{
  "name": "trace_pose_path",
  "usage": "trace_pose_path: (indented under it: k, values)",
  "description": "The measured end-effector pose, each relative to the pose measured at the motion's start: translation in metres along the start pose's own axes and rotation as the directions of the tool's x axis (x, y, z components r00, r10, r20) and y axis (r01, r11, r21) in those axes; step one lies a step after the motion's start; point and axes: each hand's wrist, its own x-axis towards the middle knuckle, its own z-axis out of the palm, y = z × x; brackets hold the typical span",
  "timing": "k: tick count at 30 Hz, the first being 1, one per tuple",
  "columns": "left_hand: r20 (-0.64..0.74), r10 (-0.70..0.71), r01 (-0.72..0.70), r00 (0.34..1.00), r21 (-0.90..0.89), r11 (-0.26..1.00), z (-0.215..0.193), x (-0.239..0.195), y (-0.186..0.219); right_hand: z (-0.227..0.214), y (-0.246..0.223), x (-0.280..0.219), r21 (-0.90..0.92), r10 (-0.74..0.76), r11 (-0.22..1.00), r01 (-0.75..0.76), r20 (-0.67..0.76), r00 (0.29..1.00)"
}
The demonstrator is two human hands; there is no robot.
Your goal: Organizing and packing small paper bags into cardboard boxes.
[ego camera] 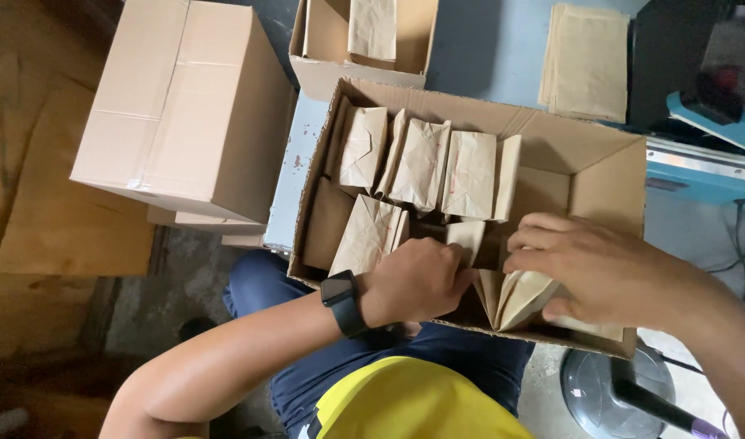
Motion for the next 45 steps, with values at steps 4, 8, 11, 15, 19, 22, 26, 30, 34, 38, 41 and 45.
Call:
trace_pose_path:
  k: [4,8,11,15,19,22,26,30,34,38,41,45]
  values:
    - [-0.012,0.002,-0.003,1.0,-0.039,0.999,-0.01,-0.005,-0.001,0.009,0.005,0.002,-0.027,-0.058,0.998,0.054,-0.156,0.986]
    - [0.028,-0.052,0.055,0.998,-0.098,0.994,-0.021,-0.006,-0.006,0.01,0.007,0.002,-0.01,-0.068,0.998,0.067,-0.108,0.992]
    - [0.032,-0.045,0.049,0.998,-0.129,0.99,-0.027,-0.008,-0.009,0.005,0.006,-0.003,0.009,-0.019,1.0,0.019,-0.016,1.0]
    - [0.012,-0.035,0.037,0.999,-0.155,0.987,-0.031,-0.01,-0.016,-0.009,0.011,-0.018,0.044,0.091,0.995,-0.092,0.037,0.995]
    - [-0.151,0.04,-0.085,0.988,-0.306,0.948,-0.038,-0.013,-0.017,-0.042,0.01,-0.032,0.183,0.225,0.957,-0.223,0.013,0.974]
    - [-0.222,-0.021,-0.061,0.975,-0.354,0.933,-0.042,-0.014,-0.016,-0.059,-0.002,-0.03,0.257,0.312,0.923,-0.286,-0.062,0.948]
    - [-0.212,-0.184,0.019,0.96,-0.604,0.796,-0.042,-0.011,-0.025,-0.06,-0.016,-0.007,0.502,0.32,0.831,-0.239,-0.079,0.944]
    - [-0.185,-0.219,0.047,0.958,-0.653,0.756,-0.041,-0.014,-0.031,-0.054,-0.025,0.022,0.761,0.189,0.643,-0.086,-0.049,0.981]
    - [-0.301,-0.149,-0.051,0.942,-0.565,0.823,-0.047,-0.022,-0.023,-0.035,-0.026,0.044,0.81,0.1,0.586,0.016,-0.092,0.991]
    - [-0.209,-0.108,0.018,0.972,-0.391,0.92,-0.07,-0.033,-0.003,-0.025,-0.034,0.062,0.839,0.205,0.544,0.015,-0.15,0.967]
    - [-0.225,-0.051,-0.013,0.973,-0.272,0.962,-0.069,-0.037,-0.005,-0.024,-0.043,0.07,0.837,0.242,0.547,-0.011,-0.146,0.959]
    - [-0.229,0.0,-0.046,0.973,-0.195,0.98,-0.07,-0.041,-0.009,-0.032,-0.06,0.063,0.975,0.209,0.22,-0.014,-0.033,0.977]
